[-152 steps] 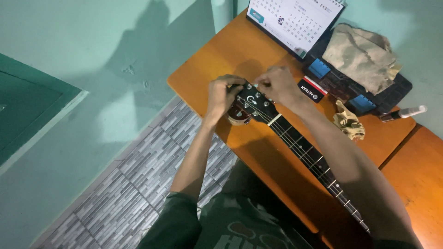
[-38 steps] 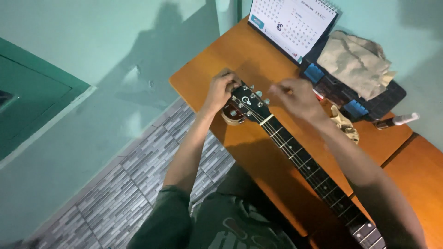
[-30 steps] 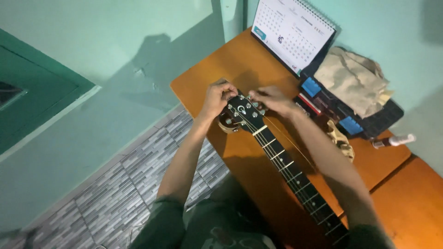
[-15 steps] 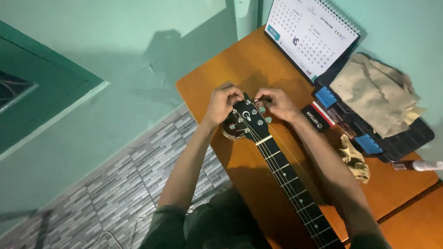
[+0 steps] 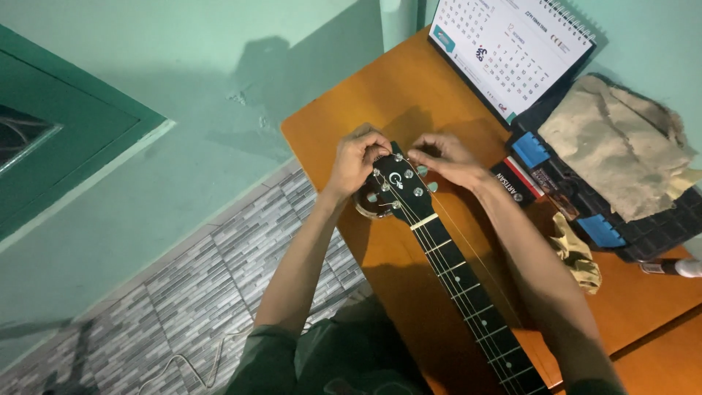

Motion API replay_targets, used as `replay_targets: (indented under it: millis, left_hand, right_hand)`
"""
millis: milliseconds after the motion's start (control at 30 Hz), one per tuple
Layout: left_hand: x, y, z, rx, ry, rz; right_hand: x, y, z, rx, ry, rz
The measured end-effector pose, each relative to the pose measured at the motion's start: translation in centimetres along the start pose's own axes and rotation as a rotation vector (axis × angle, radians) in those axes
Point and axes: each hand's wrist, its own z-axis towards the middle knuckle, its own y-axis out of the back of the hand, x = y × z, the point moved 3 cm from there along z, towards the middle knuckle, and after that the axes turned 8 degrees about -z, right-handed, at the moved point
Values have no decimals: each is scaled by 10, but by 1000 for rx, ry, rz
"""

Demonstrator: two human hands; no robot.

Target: Installing a new string on an acoustic guitar by threading it through the bridge and tuning peg.

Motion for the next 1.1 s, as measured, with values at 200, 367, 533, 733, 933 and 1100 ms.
replay_targets:
  millis: [200,367,533,733,933,1100]
  left_hand:
    - [-2,0,0,-8,-9,6]
    - [-1,0,-3,-9,-34,-3]
    - [3,-3,-4,13,-18,-7]
    - [-13,-4,-1,38,17,7]
    - [-14,-3,0,69,1,-7]
    - [-19,-2,0,62,-19,7]
  right_hand:
    - [-1,-1,0,-95,430,-295]
    - [-15,0,-2,-155,507,-418]
    - [-13,2,-4,-92,-202,167]
    - [-44,-10,9,47,-306,-21]
    - [-14,1,-1,117,-96,-56]
    - [-7,3,0,-28,337,-232]
